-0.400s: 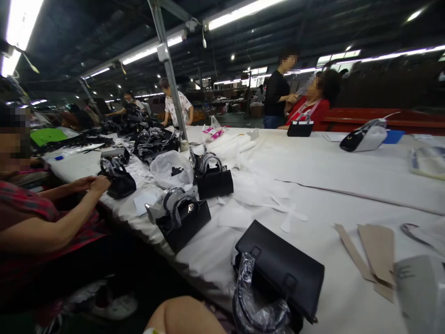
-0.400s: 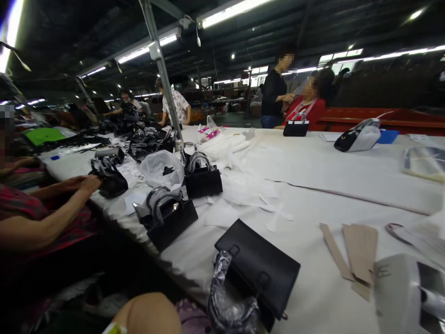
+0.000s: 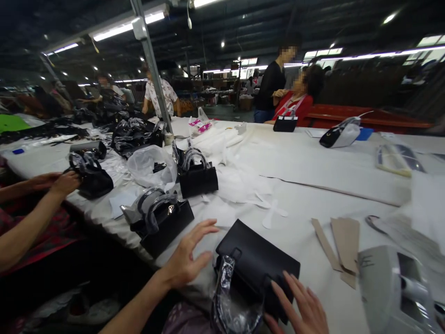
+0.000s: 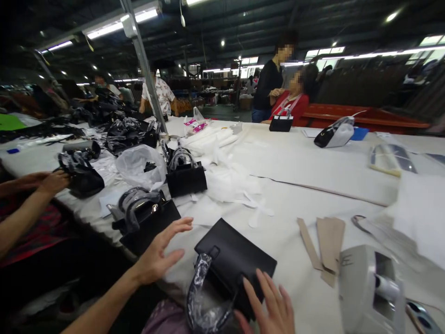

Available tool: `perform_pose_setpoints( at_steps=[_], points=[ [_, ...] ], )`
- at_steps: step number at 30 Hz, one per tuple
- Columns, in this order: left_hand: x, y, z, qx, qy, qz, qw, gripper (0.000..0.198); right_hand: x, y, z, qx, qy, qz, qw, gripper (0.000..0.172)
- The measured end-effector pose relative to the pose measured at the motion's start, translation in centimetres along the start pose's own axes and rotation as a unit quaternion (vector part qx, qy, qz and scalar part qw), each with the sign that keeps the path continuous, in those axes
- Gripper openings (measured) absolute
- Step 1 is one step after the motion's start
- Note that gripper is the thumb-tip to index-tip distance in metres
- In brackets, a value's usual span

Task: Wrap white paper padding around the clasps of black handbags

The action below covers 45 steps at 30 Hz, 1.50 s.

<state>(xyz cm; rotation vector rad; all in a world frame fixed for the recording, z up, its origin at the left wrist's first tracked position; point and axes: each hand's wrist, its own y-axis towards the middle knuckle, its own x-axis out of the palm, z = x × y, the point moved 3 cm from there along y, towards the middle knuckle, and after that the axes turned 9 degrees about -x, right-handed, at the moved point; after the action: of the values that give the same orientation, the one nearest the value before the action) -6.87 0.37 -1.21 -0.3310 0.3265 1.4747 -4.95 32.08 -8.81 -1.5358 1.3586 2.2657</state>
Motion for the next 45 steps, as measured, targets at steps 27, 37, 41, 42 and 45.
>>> perform_pose_setpoints(
  at_steps=[27,37,41,42,45],
  points=[
    [8.5,16.3,-3.2,-0.011,-0.08,-0.117,0.99,0.036,3.3,10.2,15.6,0.313,0.275,-0.069,0.907,0.045],
    [7.3,8.4,-2.8,-0.12,-0.168,-0.13,0.97,0.037,3.5,9.2,12.9,0.302,0.408,-0.145,0.849,0.046],
    [7.4,8.0,-3.2,-0.121,-0.215,-0.138,0.959,0.035,3.6,7.9,13.7,0.358,0.328,-0.107,0.868,0.051],
    [7.4,8.2,-3.2,-0.111,-0.214,-0.134,0.961,0.032,2.8,7.3,13.8,0.379,0.262,-0.073,0.884,0.052],
    [7.4,9.2,-2.7,-0.075,-0.197,-0.11,0.971,0.025,-0.4,5.8,12.3,0.342,0.048,0.065,0.936,0.038]
  ],
)
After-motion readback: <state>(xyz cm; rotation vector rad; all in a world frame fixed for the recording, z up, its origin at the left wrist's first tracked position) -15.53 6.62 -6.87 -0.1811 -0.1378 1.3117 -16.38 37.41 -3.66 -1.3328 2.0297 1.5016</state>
